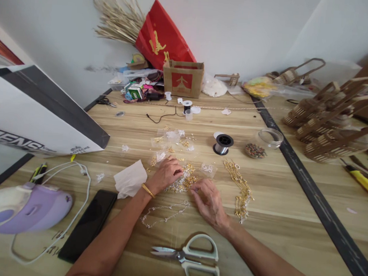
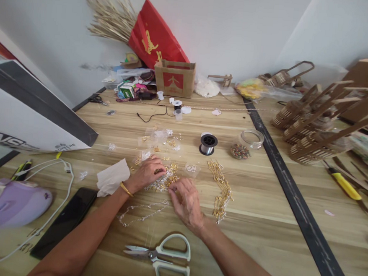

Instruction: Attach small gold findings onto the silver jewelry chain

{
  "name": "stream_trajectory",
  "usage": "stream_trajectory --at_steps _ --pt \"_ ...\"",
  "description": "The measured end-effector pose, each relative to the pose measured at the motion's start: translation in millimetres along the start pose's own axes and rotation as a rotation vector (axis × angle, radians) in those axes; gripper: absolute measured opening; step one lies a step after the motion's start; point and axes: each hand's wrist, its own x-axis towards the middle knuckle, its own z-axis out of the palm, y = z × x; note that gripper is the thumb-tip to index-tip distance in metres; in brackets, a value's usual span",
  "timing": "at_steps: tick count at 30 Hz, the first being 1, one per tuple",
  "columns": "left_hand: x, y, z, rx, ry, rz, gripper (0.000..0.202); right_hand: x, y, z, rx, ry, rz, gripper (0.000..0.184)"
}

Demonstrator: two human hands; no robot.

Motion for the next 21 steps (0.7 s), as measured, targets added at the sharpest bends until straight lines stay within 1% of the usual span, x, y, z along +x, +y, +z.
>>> stream_trajectory --at_steps 12,21 --pt "1.4 6.7 -1.3 0.036 0.007 -0.024 0.017 0.1 -1.0 -0.2 0.003 -0.001 0.007 0.007" --pt "1.3 13.1 -6.9 0.054 -0.032 -0.014 0.019 0.0 0.7 0.1 -0.003 -0.004 -0.007 0.007"
